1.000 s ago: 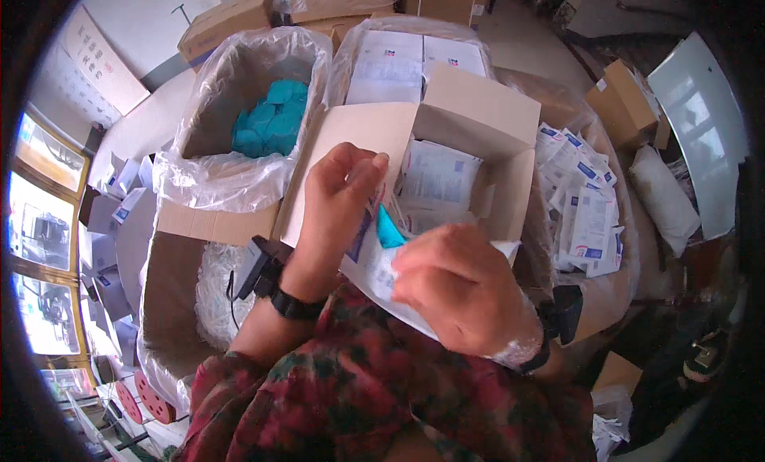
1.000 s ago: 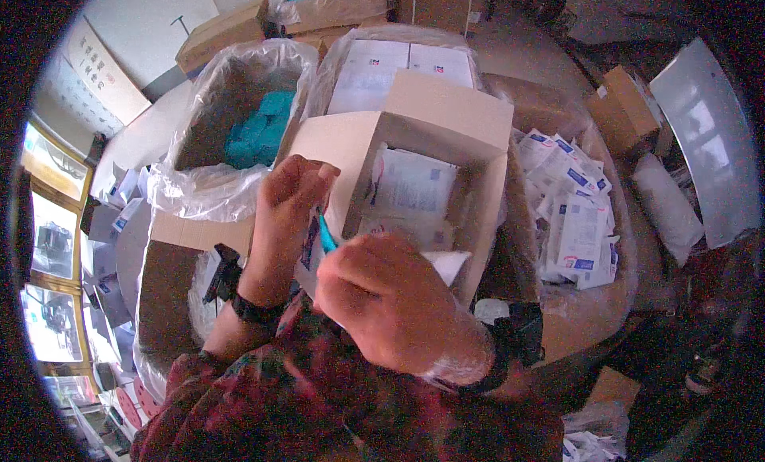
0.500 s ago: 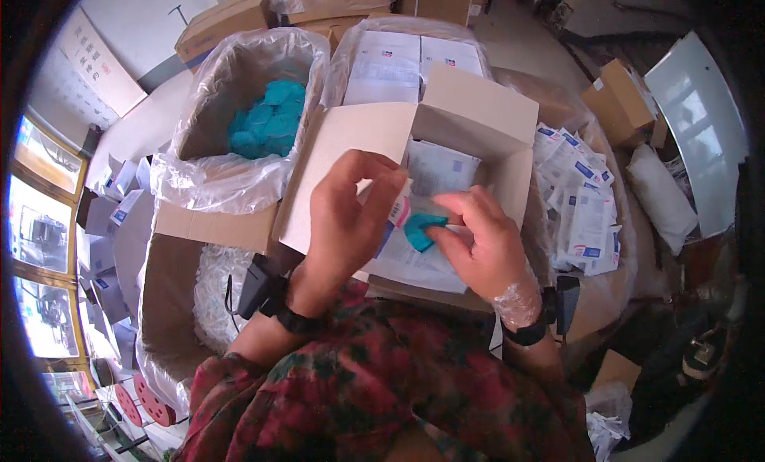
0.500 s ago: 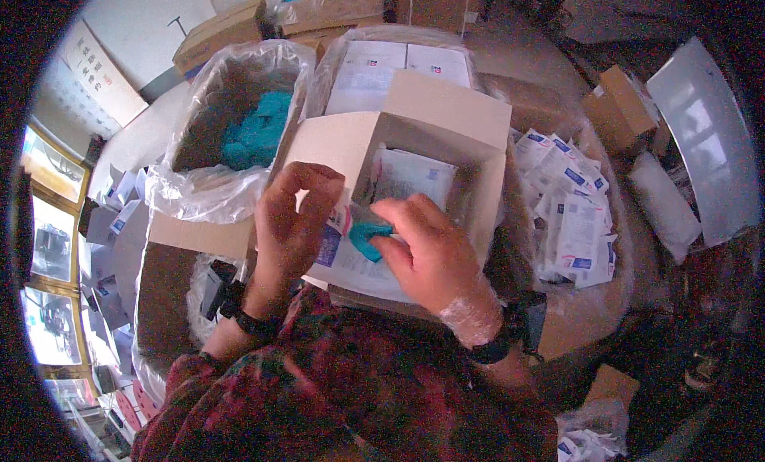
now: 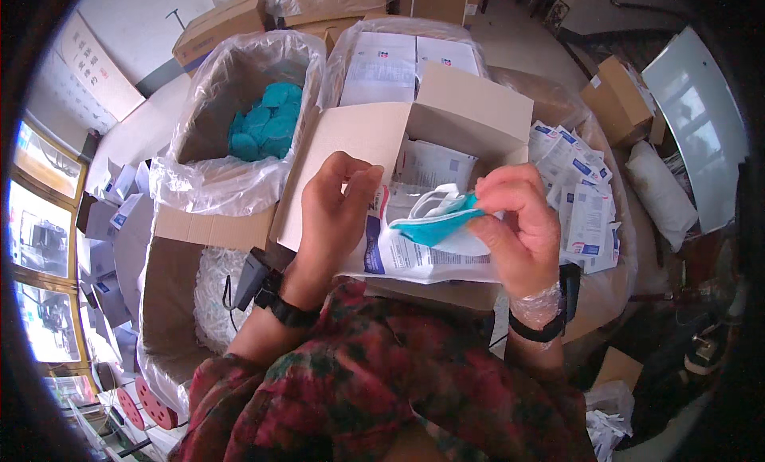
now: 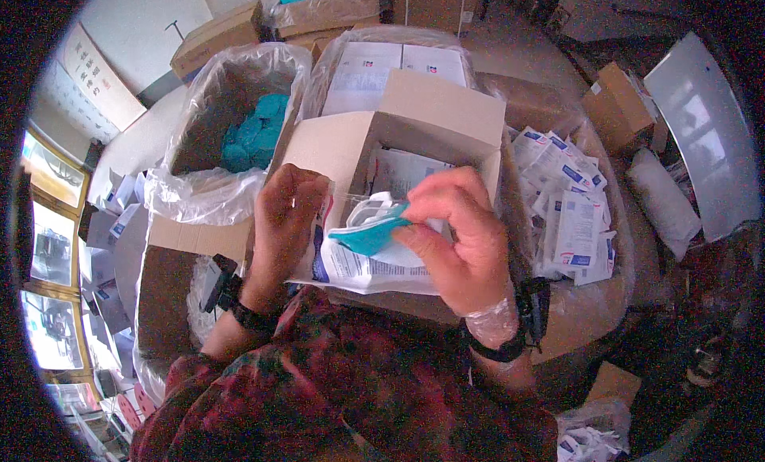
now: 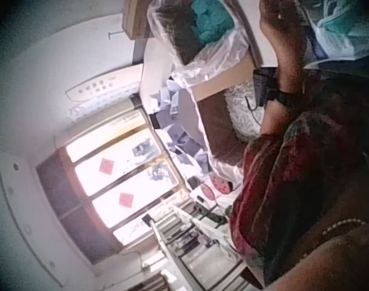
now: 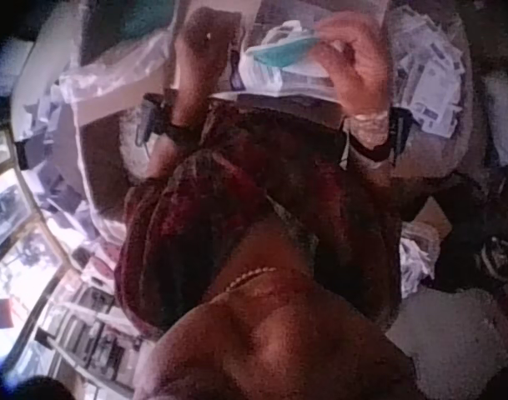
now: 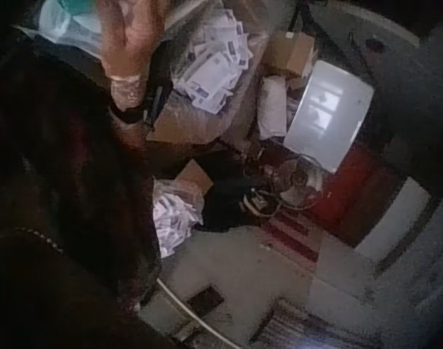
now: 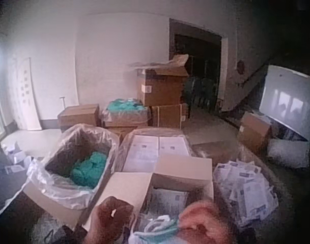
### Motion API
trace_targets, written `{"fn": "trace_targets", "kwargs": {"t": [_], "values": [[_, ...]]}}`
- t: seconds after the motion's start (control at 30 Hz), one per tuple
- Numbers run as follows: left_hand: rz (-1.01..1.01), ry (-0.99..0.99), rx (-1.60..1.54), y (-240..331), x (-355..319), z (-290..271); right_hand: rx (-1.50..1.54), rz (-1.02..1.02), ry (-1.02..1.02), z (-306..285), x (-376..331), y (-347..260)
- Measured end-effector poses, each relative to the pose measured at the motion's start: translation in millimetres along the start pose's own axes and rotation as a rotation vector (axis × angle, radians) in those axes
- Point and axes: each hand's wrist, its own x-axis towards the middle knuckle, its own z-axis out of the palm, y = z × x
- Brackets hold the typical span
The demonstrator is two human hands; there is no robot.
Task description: The recorder packs teal-colored face masks into individual envelopes and then organizes them into boxes.
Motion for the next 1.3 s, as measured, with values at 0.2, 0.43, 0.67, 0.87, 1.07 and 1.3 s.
{"fn": "trace_targets", "kwargs": {"t": [0.2, 0.43, 0.67, 0.87, 1.07, 1.3], "values": [[0.051, 0.010, -0.031, -11, 10, -15, 0.550, -0.039, 0.215, -13, -1, 9], [0.037, 0.239, -0.173, -24, 21, -61, 0.433, 0.117, 0.478, -63, -6, 7], [0.109, 0.293, -0.217, 15, 26, -67, -0.064, 0.326, -0.121, -16, -25, 30], [0.179, -0.250, -0.300, 52, 1, -29, -0.466, -0.125, -0.032, -4, 16, -13], [0.350, -0.268, -0.153, 51, 3, -9, -0.308, 0.299, -0.115, -44, -3, 9], [-0.110, -0.083, -0.356, 24, 9, -20, 0.107, 0.521, 0.409, -240, -32, 154]]}}
